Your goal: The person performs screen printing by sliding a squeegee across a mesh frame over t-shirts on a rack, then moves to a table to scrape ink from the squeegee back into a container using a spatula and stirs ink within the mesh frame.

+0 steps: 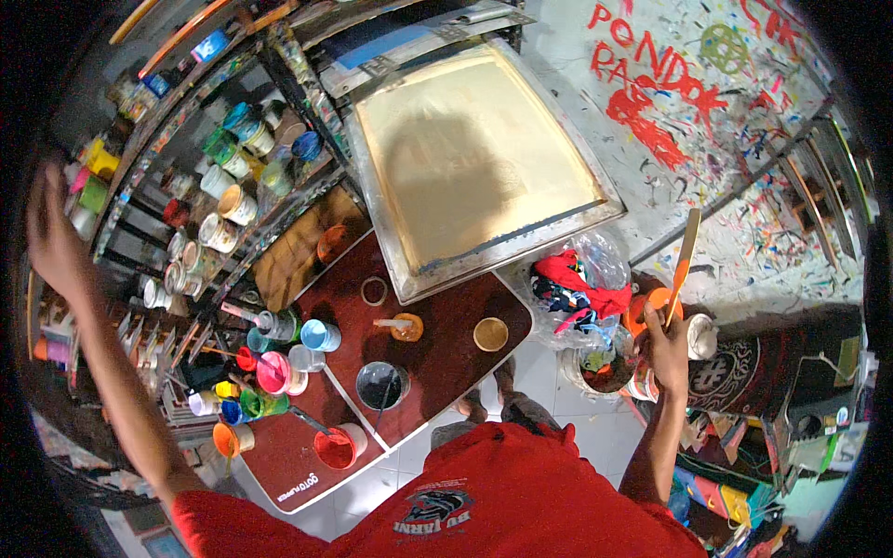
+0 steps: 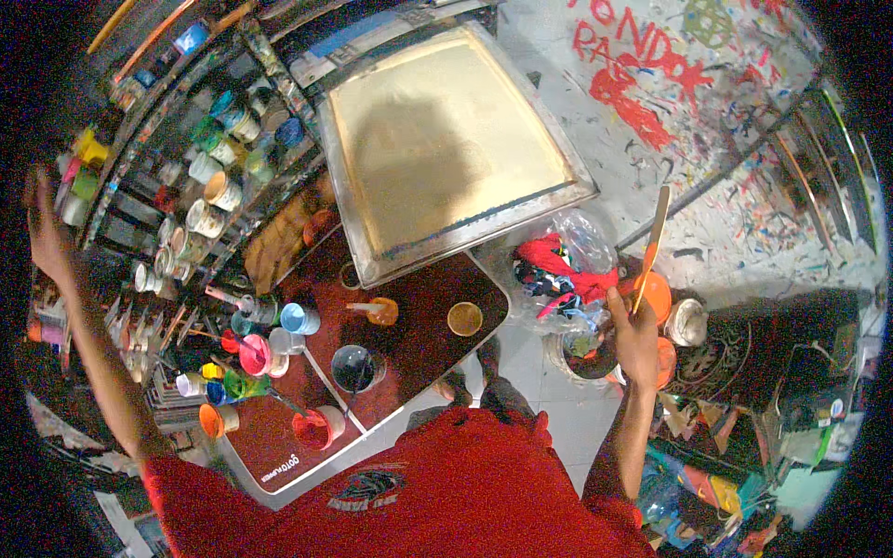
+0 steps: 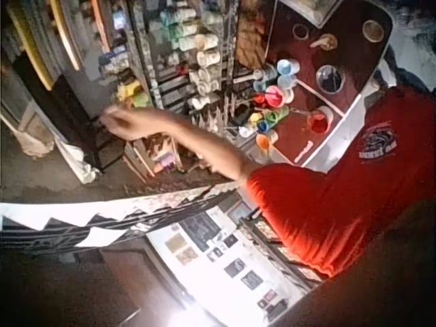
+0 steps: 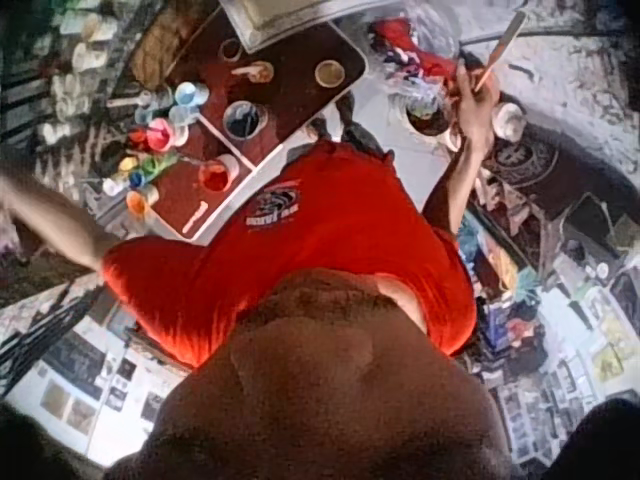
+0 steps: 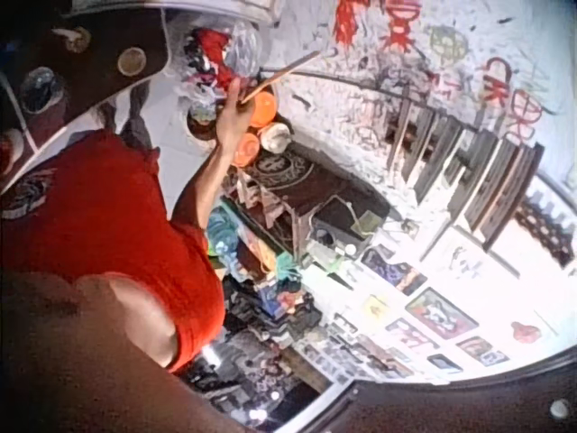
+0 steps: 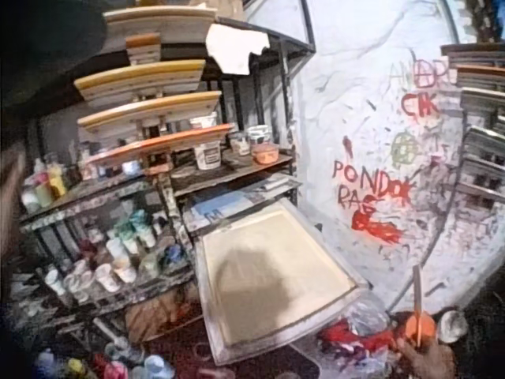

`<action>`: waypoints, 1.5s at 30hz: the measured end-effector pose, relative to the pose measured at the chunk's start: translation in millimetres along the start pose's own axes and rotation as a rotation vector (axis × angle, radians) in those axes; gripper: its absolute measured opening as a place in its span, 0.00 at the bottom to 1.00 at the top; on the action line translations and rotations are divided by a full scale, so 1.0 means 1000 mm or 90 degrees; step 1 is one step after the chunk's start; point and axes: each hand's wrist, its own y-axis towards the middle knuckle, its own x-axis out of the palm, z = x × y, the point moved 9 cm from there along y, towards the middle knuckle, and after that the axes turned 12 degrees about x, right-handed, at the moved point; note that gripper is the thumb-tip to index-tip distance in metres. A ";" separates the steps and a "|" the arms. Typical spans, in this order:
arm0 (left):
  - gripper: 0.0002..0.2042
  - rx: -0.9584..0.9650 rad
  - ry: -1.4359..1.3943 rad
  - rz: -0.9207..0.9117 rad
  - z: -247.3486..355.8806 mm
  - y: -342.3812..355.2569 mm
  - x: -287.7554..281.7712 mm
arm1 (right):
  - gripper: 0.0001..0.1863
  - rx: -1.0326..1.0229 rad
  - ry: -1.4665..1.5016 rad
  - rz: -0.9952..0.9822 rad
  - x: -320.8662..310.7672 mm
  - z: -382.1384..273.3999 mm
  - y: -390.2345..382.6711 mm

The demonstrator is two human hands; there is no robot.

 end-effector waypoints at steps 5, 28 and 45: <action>0.09 -0.377 -0.134 -0.144 0.083 -0.274 0.011 | 0.27 -0.034 -0.146 0.074 0.010 -0.025 0.011; 0.60 -0.648 0.159 -0.514 0.409 -0.760 0.194 | 0.23 -0.189 -0.138 -0.110 -0.020 -0.140 0.209; 0.47 -0.639 0.071 -0.090 0.388 -0.672 0.134 | 0.21 -0.315 -0.470 -0.159 0.093 -0.202 0.197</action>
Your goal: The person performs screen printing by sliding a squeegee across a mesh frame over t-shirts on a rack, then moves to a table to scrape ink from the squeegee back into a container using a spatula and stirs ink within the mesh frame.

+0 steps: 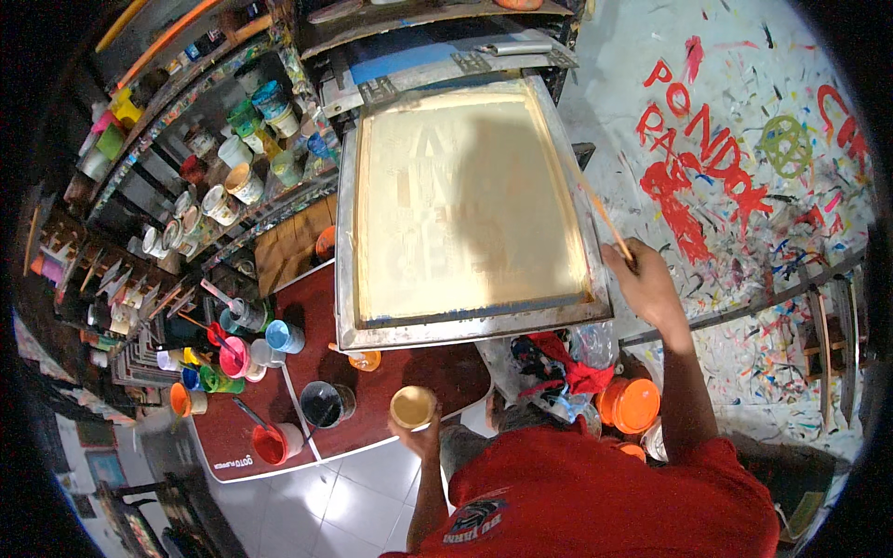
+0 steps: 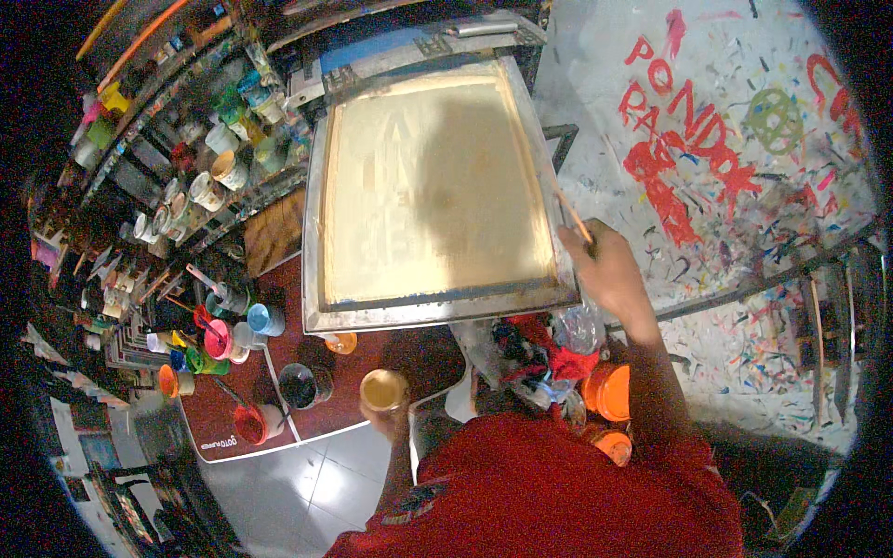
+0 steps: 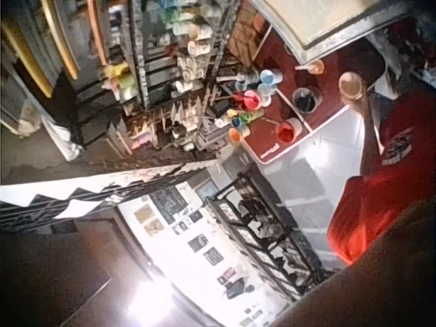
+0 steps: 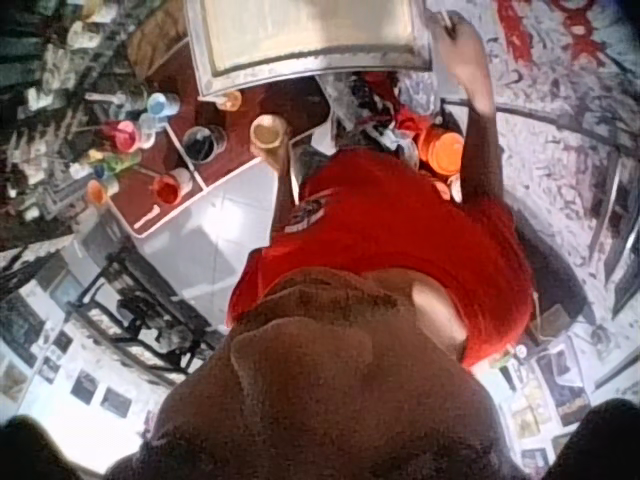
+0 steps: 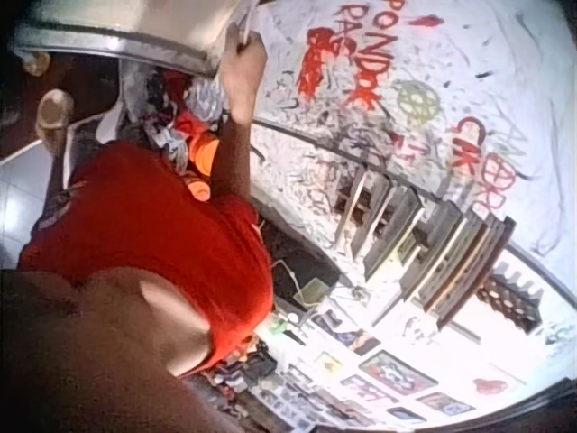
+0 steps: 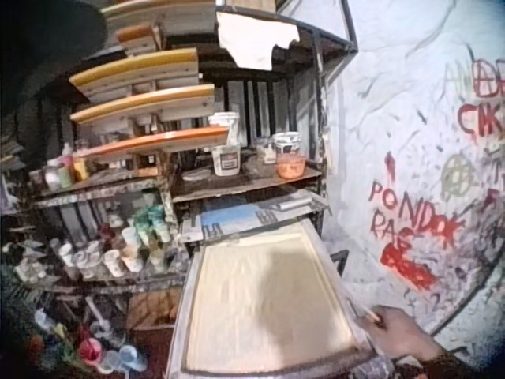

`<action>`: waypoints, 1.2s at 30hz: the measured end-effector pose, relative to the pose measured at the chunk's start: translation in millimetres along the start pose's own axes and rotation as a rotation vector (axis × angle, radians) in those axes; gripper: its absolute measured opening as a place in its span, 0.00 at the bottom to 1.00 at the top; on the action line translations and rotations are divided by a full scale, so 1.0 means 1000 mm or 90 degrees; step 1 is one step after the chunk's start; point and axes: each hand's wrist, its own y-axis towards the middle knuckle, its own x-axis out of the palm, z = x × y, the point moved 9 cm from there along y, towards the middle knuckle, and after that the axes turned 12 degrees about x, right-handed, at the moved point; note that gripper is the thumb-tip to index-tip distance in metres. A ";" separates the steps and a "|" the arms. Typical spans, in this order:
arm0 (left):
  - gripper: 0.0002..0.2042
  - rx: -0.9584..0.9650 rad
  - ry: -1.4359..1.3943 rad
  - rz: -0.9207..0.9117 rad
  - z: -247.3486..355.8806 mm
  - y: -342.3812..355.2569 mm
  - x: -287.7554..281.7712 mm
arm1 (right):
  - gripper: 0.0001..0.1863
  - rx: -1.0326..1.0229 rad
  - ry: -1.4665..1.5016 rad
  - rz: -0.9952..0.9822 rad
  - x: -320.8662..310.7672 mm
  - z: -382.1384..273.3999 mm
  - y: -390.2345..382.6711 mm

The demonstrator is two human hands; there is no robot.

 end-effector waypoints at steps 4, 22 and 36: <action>0.48 -0.124 0.019 0.095 0.029 0.068 -0.066 | 0.21 -0.099 0.051 0.095 0.016 -0.014 0.057; 0.45 0.230 -0.216 -0.251 0.205 0.321 0.054 | 0.08 0.072 -0.293 0.135 -0.023 -0.022 -0.124; 0.43 0.294 -0.249 -0.438 0.282 0.335 0.170 | 0.09 0.130 -0.404 0.150 0.010 -0.008 -0.118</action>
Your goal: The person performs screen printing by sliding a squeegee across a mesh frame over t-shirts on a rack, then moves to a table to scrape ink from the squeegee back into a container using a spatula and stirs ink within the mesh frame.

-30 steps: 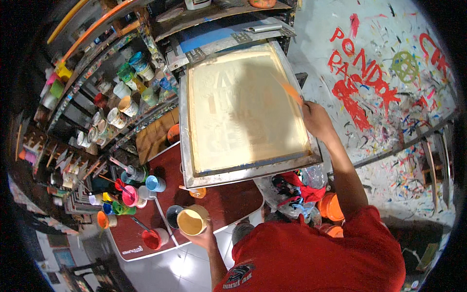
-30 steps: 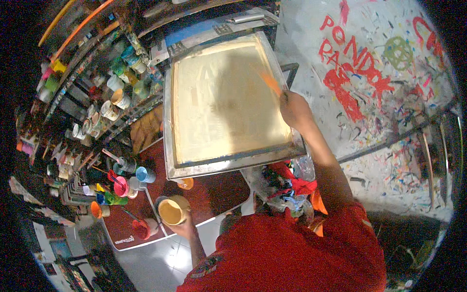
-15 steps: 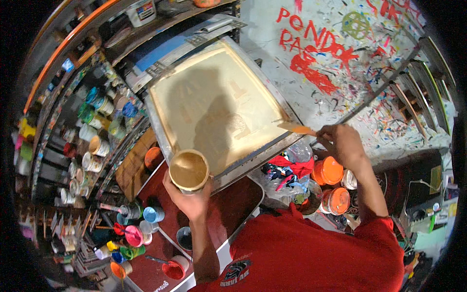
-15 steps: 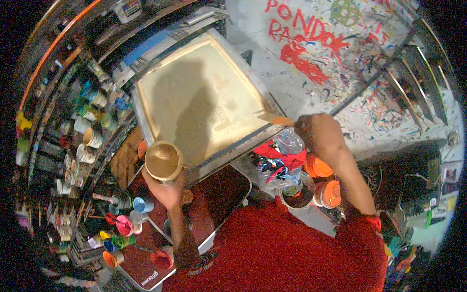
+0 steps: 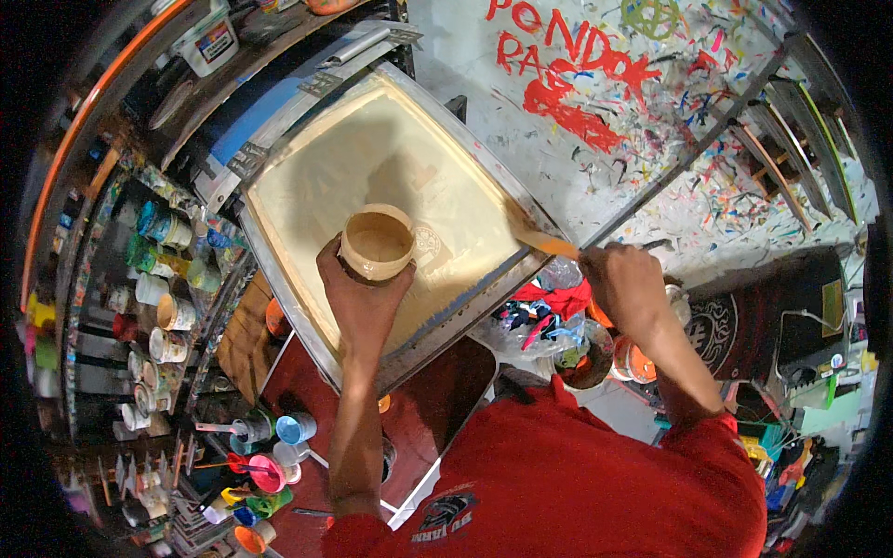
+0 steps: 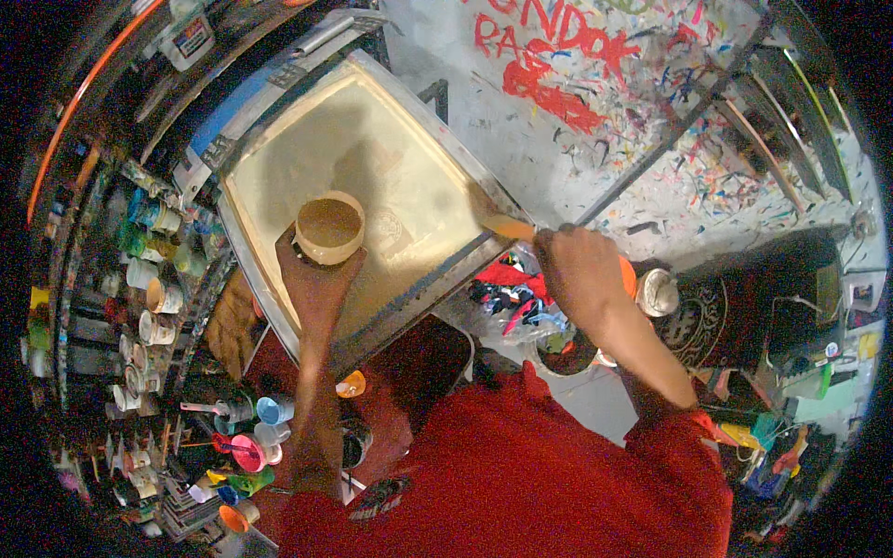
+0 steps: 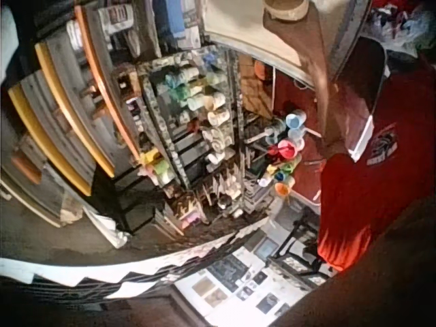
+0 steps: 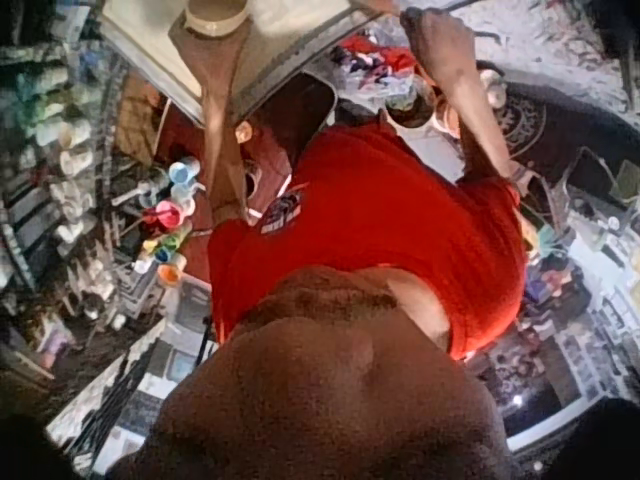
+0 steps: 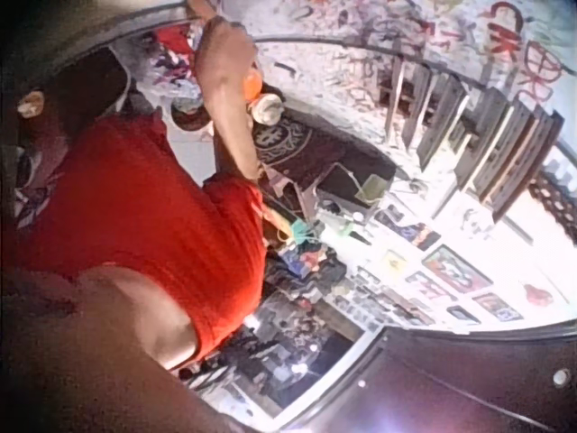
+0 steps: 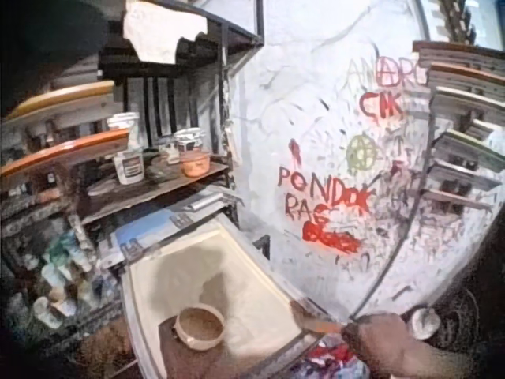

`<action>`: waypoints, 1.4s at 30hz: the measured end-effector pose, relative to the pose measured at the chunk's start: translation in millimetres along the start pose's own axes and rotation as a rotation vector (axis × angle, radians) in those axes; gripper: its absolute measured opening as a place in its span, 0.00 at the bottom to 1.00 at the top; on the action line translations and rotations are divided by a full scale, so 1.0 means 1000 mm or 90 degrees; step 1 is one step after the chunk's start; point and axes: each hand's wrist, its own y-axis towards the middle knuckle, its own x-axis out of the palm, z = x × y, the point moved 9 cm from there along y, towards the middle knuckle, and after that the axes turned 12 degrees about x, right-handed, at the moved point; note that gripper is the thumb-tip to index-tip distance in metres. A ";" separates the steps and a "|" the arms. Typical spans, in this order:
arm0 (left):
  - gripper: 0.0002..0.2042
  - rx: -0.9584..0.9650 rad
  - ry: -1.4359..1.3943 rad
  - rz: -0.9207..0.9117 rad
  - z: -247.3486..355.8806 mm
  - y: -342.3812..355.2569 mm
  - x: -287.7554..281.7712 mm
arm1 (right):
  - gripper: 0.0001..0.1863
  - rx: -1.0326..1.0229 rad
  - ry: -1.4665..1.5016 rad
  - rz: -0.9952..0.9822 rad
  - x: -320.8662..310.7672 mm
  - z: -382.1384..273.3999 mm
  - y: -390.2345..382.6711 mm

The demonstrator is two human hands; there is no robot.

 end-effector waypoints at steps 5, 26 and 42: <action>0.44 -0.011 -0.006 0.004 -0.008 0.004 0.009 | 0.09 -0.060 -0.017 0.019 0.005 -0.015 0.015; 0.43 -0.044 0.038 0.022 -0.003 -0.001 -0.009 | 0.09 -0.138 -0.074 0.058 -0.011 -0.092 0.106; 0.41 -0.078 0.077 0.025 -0.007 0.021 -0.009 | 0.10 -0.154 0.000 0.131 -0.008 -0.140 0.187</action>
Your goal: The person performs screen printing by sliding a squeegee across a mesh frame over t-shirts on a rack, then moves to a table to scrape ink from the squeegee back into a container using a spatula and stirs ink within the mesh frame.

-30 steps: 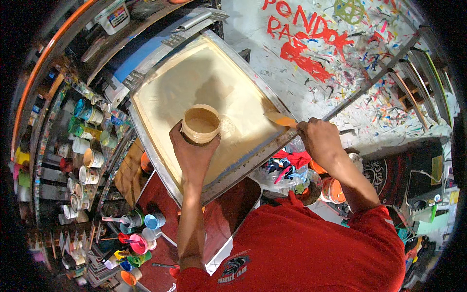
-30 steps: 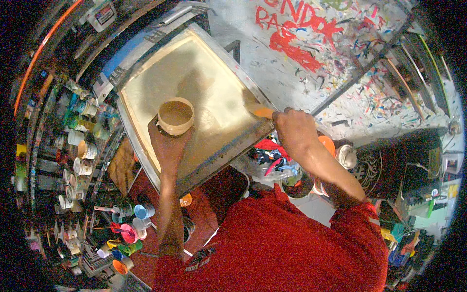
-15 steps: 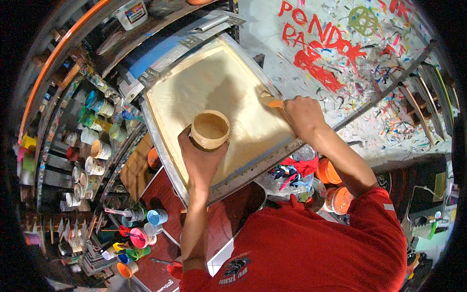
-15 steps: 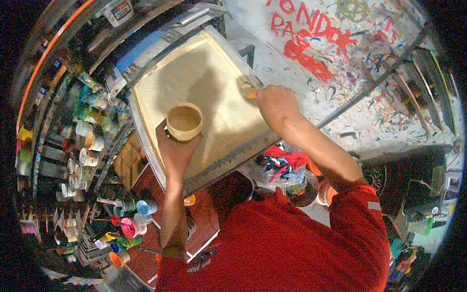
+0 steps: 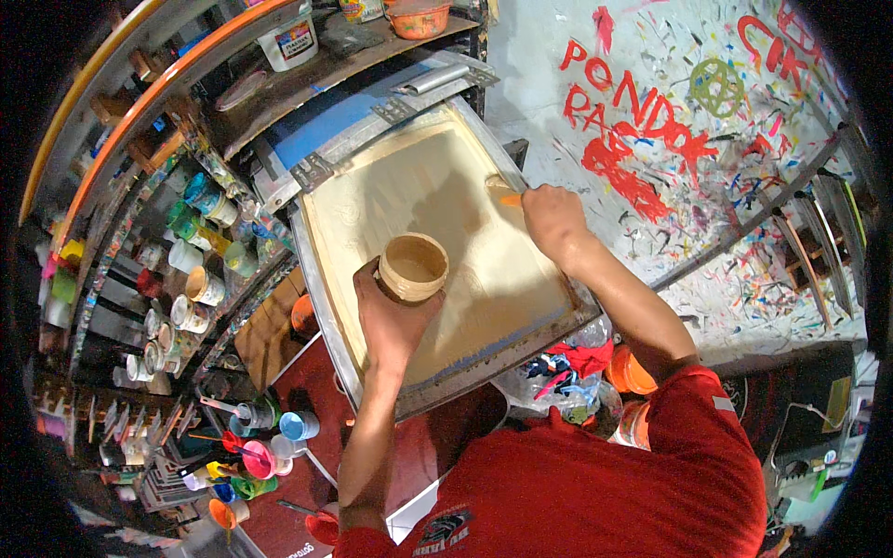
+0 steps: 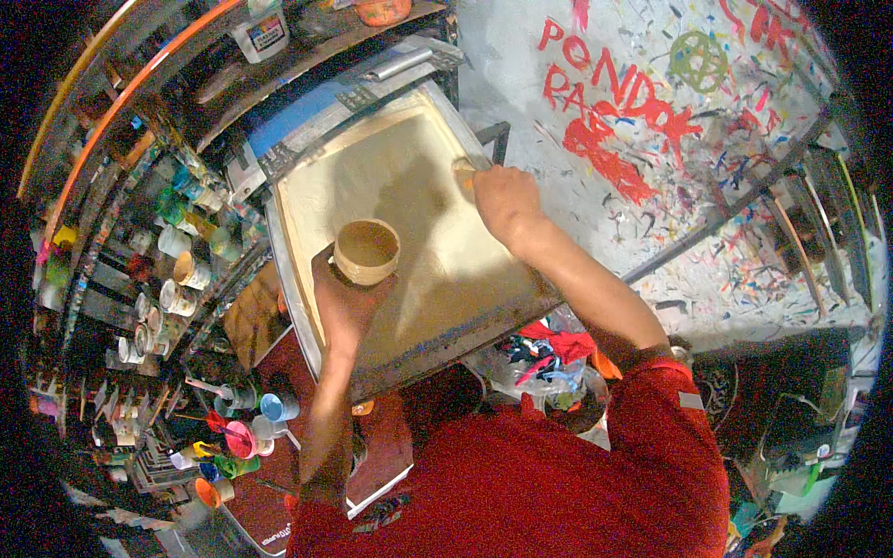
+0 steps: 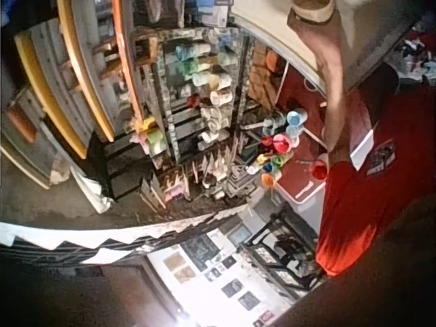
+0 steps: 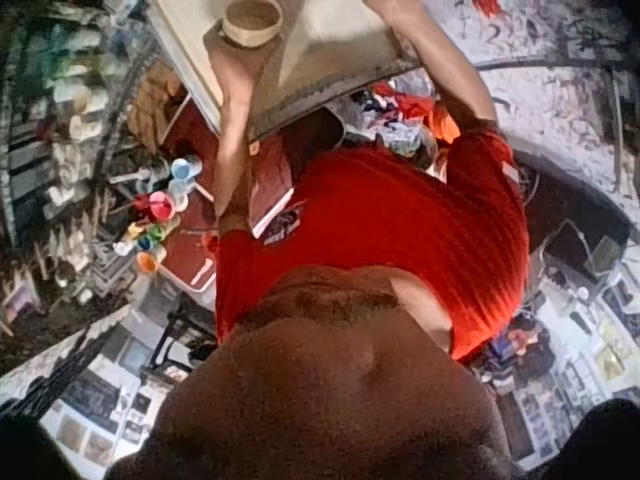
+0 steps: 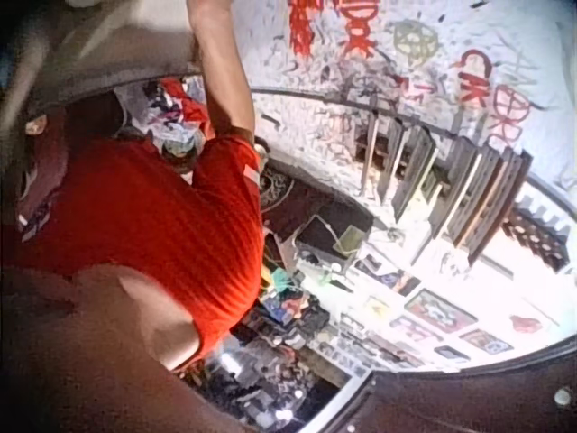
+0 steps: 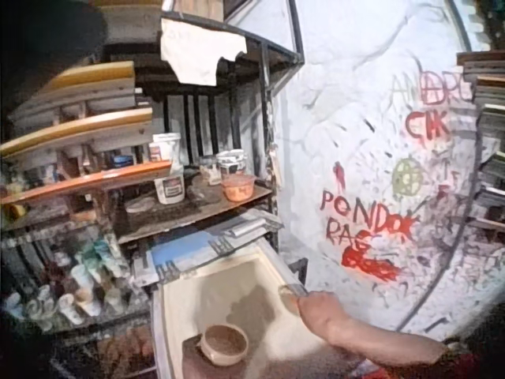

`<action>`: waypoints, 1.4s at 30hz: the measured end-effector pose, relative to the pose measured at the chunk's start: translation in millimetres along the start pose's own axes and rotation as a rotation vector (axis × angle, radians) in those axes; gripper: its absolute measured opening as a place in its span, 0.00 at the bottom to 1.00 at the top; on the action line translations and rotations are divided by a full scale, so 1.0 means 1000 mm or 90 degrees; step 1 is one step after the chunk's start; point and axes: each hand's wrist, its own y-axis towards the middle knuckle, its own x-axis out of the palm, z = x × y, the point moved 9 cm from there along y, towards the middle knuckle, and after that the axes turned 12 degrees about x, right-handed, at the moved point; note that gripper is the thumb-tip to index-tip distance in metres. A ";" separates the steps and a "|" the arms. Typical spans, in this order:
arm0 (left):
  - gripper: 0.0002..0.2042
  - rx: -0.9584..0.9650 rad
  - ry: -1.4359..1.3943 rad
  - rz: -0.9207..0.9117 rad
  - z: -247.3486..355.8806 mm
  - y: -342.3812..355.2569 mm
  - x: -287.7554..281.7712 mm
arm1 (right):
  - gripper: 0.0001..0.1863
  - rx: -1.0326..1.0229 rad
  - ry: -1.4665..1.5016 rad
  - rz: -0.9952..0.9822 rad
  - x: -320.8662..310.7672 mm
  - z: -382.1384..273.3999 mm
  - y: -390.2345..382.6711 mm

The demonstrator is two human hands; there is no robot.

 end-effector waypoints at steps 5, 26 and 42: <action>0.41 -0.029 -0.012 -0.008 -0.003 0.000 0.005 | 0.11 -0.022 0.035 0.002 0.016 -0.014 0.041; 0.43 -0.088 0.001 0.055 -0.052 0.045 0.025 | 0.12 -0.124 0.335 0.254 0.037 0.016 0.038; 0.42 0.062 -0.012 0.030 -0.042 0.073 0.057 | 0.24 -0.424 0.251 0.294 -0.023 0.005 -0.079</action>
